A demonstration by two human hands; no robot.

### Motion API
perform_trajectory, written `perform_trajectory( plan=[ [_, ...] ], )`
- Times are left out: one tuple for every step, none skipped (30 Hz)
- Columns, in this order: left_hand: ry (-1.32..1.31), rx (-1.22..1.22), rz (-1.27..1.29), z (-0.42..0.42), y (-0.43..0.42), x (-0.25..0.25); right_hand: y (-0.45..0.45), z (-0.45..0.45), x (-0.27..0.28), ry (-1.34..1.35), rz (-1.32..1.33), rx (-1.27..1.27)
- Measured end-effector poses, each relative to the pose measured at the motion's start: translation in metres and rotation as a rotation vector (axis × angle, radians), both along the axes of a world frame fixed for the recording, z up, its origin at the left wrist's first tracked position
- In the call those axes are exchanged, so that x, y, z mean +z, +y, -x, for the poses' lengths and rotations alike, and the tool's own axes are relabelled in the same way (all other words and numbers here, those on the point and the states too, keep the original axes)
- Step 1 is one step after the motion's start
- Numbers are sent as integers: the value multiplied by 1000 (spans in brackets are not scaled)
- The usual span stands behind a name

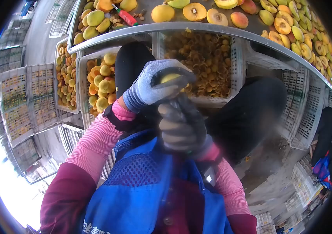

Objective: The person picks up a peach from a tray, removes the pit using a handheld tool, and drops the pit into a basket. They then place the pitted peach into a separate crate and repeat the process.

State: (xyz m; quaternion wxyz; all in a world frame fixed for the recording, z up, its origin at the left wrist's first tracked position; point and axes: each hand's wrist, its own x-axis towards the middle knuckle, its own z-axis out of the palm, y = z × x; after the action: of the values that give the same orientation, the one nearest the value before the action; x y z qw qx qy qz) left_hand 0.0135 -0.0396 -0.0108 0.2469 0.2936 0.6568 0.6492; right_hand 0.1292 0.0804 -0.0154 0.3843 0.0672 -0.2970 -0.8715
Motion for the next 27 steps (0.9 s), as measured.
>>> perform_trajectory(
  plan=[
    [28,-33,-25,1,1,1,-1,-1,2,-8,65,-6],
    [-265,-43,-81,-6,4,3,-1,0,2,14,70,-22],
    [-182,8,-110,-10,8,2,-2,1,1,37,76,-34],
    [-102,60,-137,-15,13,-4,-2,1,0,57,84,-46],
    [-122,84,-154,-19,17,-7,-3,-1,-3,61,65,-65],
    [-141,107,-171,-22,21,-9,-2,0,-5,71,43,-85],
    [-444,209,-321,-26,24,-8,0,0,-7,79,21,-104],
    [-753,310,-468,-31,26,-5,5,-1,-7,100,20,-144],
    [-1062,414,-612,-33,27,-3,12,0,-7,122,21,-181],
    [-951,468,-528,-33,20,-10,16,3,-8,149,27,-212],
    [-841,524,-433,-31,13,-17,15,6,-13,101,-56,-194],
    [-738,581,-332,-30,6,-24,13,7,-24,48,-140,-181],
    [-883,614,-370,-27,-1,-26,11,6,-36,-9,-223,-166],
    [-967,610,-375,-25,-12,-21,8,8,-50,-51,-45,-97],
    [-1048,604,-380,-23,-25,-12,8,7,-51,-57,-62,-82],
    [-269,736,2,-29,-46,-26,9,7,-51,-58,-80,-69],
    [84,644,244,-28,-63,-11,10,7,-50,-60,-99,-57],
    [455,611,460,-27,-81,5,12,7,-48,-47,-206,-72],
    [413,813,695,-27,-129,-20,15,8,-48,-30,-208,-70],
    [354,808,548,-12,-166,-26,19,10,-51,-6,-214,-68],
    [300,839,740,-3,-193,-27,21,10,-55,10,-218,-58],
    [239,845,936,5,-219,-28,23,10,-60,-14,-155,-60],
    [177,855,1469,8,-232,-27,23,11,-62,-38,-166,-72],
    [235,831,1615,10,-226,-20,22,11,-64,-66,-175,-85],
    [293,799,1760,12,-212,-10,22,11,-65,-98,-185,-98],
    [352,763,1900,15,-196,-1,22,12,-66,-86,-202,-105],
    [532,816,1618,22,-180,4,22,14,-67,-74,-222,-112]
  ],
)
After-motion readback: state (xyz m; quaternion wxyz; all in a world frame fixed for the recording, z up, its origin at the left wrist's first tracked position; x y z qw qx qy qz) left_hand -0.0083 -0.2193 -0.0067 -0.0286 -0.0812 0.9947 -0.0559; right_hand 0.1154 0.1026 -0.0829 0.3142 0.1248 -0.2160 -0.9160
